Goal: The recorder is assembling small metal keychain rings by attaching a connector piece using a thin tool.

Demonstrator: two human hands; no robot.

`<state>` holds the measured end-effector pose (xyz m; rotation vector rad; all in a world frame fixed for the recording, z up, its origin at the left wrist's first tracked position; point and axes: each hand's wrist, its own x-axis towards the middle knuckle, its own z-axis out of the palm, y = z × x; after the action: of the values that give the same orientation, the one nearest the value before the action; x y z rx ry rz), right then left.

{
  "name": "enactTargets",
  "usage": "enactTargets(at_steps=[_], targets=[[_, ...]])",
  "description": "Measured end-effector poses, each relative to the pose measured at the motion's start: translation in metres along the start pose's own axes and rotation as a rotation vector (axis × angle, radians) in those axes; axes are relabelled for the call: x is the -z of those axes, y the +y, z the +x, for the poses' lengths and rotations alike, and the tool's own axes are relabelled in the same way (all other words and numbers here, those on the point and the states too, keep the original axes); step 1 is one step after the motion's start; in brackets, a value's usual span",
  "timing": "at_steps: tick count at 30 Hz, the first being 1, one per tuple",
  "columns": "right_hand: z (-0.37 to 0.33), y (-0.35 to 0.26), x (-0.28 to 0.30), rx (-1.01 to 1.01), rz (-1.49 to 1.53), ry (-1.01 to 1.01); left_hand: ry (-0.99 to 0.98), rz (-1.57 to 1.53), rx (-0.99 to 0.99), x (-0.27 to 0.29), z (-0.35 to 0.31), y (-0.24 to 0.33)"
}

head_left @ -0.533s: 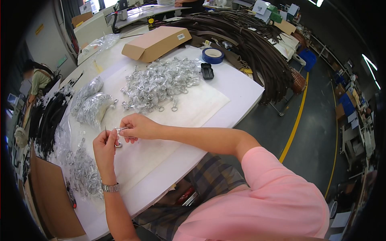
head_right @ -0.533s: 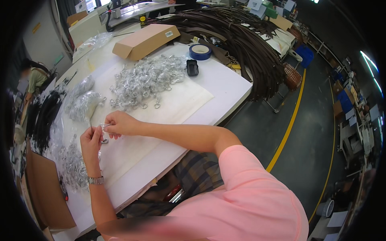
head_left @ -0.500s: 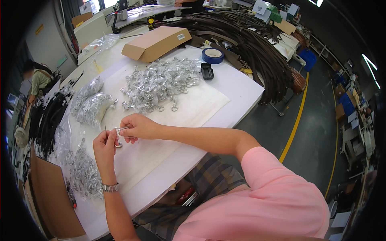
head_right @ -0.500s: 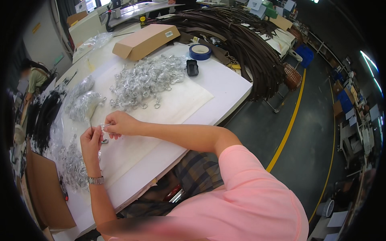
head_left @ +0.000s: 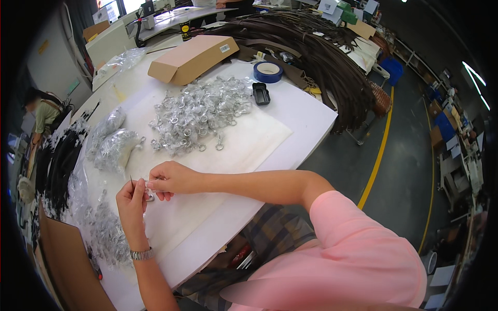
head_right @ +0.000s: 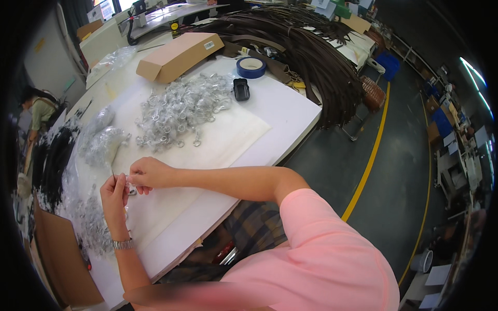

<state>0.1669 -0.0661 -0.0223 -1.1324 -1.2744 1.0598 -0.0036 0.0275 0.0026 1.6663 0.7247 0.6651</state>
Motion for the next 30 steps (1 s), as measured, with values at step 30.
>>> enactTargets(at_steps=[30], targets=[[0.005,0.006,0.0,-0.015,0.151,-0.066,-0.007,0.084,-0.099,0.006,0.001,-0.008]])
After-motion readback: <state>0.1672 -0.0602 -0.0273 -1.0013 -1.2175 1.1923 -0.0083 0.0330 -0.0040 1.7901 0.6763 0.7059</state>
